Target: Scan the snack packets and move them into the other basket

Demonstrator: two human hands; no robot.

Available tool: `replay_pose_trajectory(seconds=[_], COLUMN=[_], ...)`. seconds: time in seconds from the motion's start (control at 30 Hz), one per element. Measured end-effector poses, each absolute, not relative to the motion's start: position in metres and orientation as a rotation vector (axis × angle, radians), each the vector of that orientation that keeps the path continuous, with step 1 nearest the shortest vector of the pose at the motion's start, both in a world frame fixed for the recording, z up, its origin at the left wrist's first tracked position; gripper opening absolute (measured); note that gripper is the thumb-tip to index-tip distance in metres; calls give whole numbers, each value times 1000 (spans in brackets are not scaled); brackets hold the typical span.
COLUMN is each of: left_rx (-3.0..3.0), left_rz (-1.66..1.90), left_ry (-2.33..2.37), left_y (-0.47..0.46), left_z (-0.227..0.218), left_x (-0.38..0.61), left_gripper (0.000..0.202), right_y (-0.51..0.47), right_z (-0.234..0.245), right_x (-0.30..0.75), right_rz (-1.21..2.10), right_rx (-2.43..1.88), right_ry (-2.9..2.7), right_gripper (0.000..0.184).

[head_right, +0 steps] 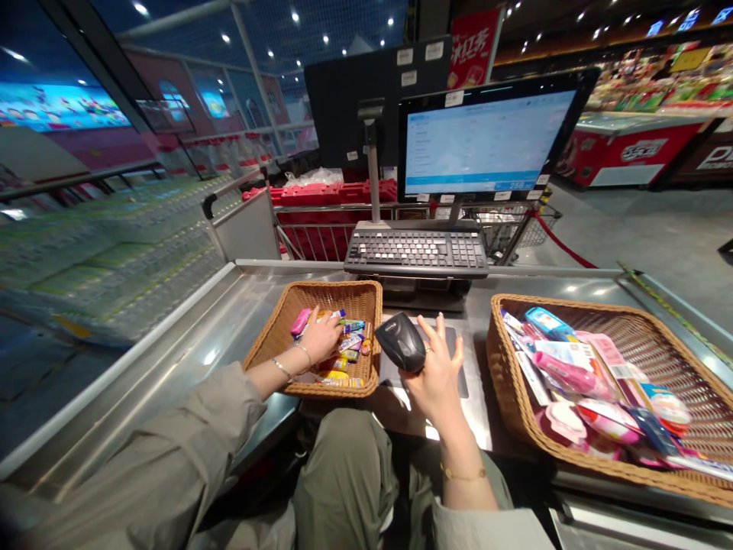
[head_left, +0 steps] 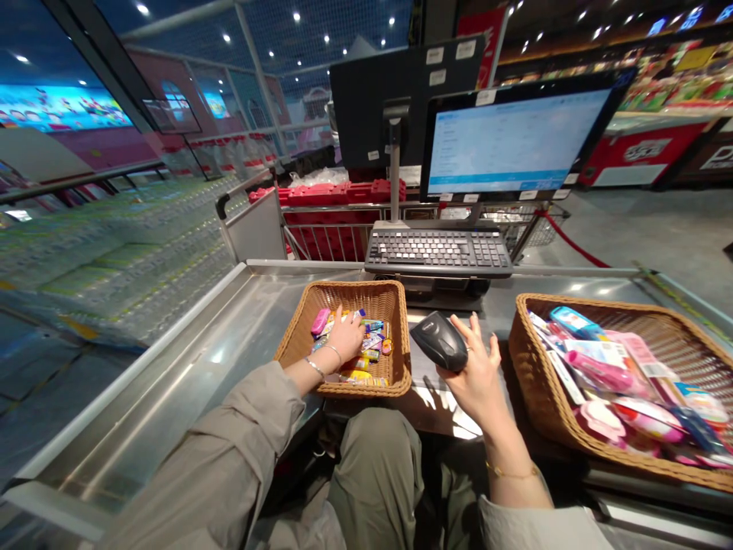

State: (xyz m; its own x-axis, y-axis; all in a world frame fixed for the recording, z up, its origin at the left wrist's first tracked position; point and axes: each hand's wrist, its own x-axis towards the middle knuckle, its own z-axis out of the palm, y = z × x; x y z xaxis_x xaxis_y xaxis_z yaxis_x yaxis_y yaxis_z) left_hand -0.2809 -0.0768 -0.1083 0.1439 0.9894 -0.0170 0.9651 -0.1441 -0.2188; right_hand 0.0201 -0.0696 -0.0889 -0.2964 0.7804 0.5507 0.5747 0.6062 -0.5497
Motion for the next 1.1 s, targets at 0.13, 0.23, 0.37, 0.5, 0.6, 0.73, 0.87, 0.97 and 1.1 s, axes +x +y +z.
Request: replay_pose_trajectory(seconds=[0.13, 0.23, 0.37, 0.5, 0.6, 0.73, 0.87, 0.97, 1.1], left_rx=[-2241, -2225, -2259, -2273, -2265, -2233, -2204, -2176, -2128], left_rz=[306, 334, 400, 446, 423, 338, 240, 147, 27], left_ry=[-1994, -2047, -2099, -2170, -2213, -2253, -2271, -2259, -2238], left_y=[-89, -89, -86, -83, -82, -82, -87, -92, -99], left_z=[-110, -113, -118, -119, -114, -102, -84, -68, -50], left_x=[-289, -287, -283, -285, -289, -293, -292, -292, -292], left_gripper=[42, 58, 49, 15, 12, 25, 30, 36, 27], right_y=[-71, -72, -73, -72, -72, -73, -75, -76, -76], right_z=[-90, -91, -93, -95, -96, -96, -96, -95, -93], right_x=[18, 17, 18, 18, 17, 14, 13, 14, 16], right_rz=[320, 321, 312, 307, 302, 294, 293, 243, 129], right_rx=[-1059, -1055, -1057, -1051, -1052, -1064, -1079, -1081, -1110], right_ry=[-1998, -1996, -2004, -2009, -2017, -2012, -2014, -2026, -2046], right_gripper=[23, 24, 25, 26, 25, 22, 18, 11, 8])
